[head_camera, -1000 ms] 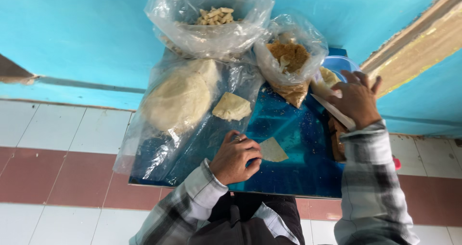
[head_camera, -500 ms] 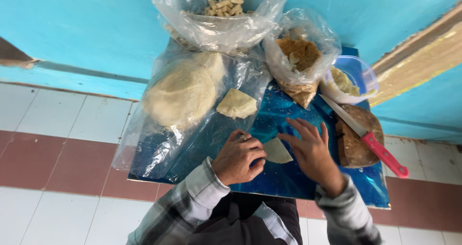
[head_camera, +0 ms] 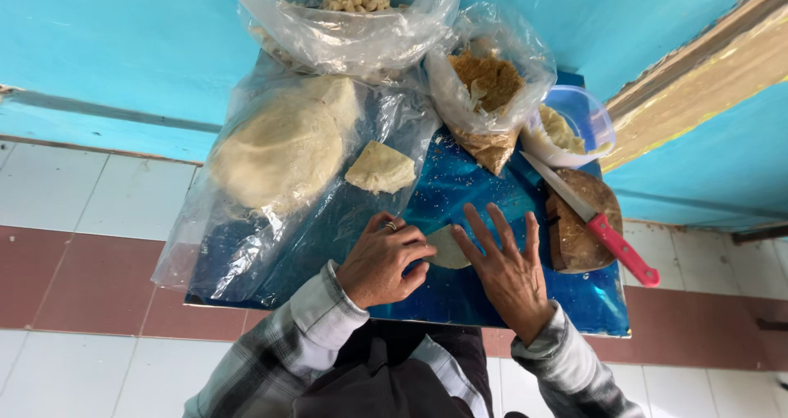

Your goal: The person pinches off small pieces of dough and shapes and folds them by hand at a small table, placing finished pieces into a plastic-lined container. They occasionally scoop a brown powdery ingredient from a bag with a spoon and handle a knife resting on a wooden board.

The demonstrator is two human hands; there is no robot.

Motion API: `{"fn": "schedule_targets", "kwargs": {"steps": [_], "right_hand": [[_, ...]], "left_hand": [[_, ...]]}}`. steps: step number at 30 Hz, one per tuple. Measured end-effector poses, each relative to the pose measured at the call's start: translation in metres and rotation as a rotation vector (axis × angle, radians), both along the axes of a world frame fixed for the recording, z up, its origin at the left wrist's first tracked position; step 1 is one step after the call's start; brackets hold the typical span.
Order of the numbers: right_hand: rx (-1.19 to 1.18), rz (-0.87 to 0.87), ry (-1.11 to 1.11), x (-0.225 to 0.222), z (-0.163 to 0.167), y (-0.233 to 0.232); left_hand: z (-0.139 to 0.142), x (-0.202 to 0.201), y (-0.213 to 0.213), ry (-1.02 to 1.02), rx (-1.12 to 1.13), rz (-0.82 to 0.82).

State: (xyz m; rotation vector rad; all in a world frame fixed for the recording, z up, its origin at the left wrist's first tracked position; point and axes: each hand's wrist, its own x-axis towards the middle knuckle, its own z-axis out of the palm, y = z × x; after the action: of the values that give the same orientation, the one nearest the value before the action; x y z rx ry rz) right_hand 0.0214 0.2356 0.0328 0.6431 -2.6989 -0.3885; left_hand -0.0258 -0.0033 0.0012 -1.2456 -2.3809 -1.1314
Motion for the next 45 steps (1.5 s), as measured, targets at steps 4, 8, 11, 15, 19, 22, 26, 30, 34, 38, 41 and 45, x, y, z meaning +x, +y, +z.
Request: {"fn": "schedule_targets", "kwargs": {"steps": [4,8,11,15,19,22,26,30,34,38,41,45], "right_hand": [[-0.068,0.008,0.033,-0.004,0.01,0.007],[-0.218,0.055,0.003,-0.007,-0.001,-0.006],[-0.222,0.049,0.001,-0.004,-0.011,-0.002],[-0.329,0.074,-0.04,-0.014,-0.007,0.04],[-0.4,-0.224,0.186,-0.065,0.019,0.106],[-0.266,-0.301,0.139,-0.118,0.02,0.139],[-0.269,-0.323,0.085,-0.133,0.007,0.168],[-0.452,-0.317,0.035,-0.138,-0.004,0.177],[-0.437,-0.286,0.005,-0.148,-0.006,0.173],[-0.465,-0.274,0.054,-0.138,0.009,0.159],[-0.683,-0.148,0.037,-0.109,0.028,0.135],[-1.157,0.003,-0.455,-0.049,0.015,0.068]], "left_hand": [[-0.002,0.001,0.001,-0.019,-0.015,0.003],[-0.002,-0.002,0.001,-0.014,-0.036,0.009],[-0.002,-0.002,0.0,-0.012,-0.004,-0.007],[-0.004,-0.001,0.0,-0.032,-0.029,0.003],[-0.002,-0.004,0.0,0.022,0.002,0.015],[0.002,-0.003,-0.001,-0.004,0.015,-0.012],[0.004,0.0,0.0,-0.021,0.012,0.023],[0.002,0.0,0.001,-0.017,0.02,0.015],[-0.001,-0.003,0.001,-0.019,0.016,-0.004],[0.0,-0.002,0.001,-0.006,0.014,0.004],[0.0,-0.001,0.001,0.005,0.001,0.006],[0.0,-0.001,0.003,-0.016,-0.013,0.004]]}}
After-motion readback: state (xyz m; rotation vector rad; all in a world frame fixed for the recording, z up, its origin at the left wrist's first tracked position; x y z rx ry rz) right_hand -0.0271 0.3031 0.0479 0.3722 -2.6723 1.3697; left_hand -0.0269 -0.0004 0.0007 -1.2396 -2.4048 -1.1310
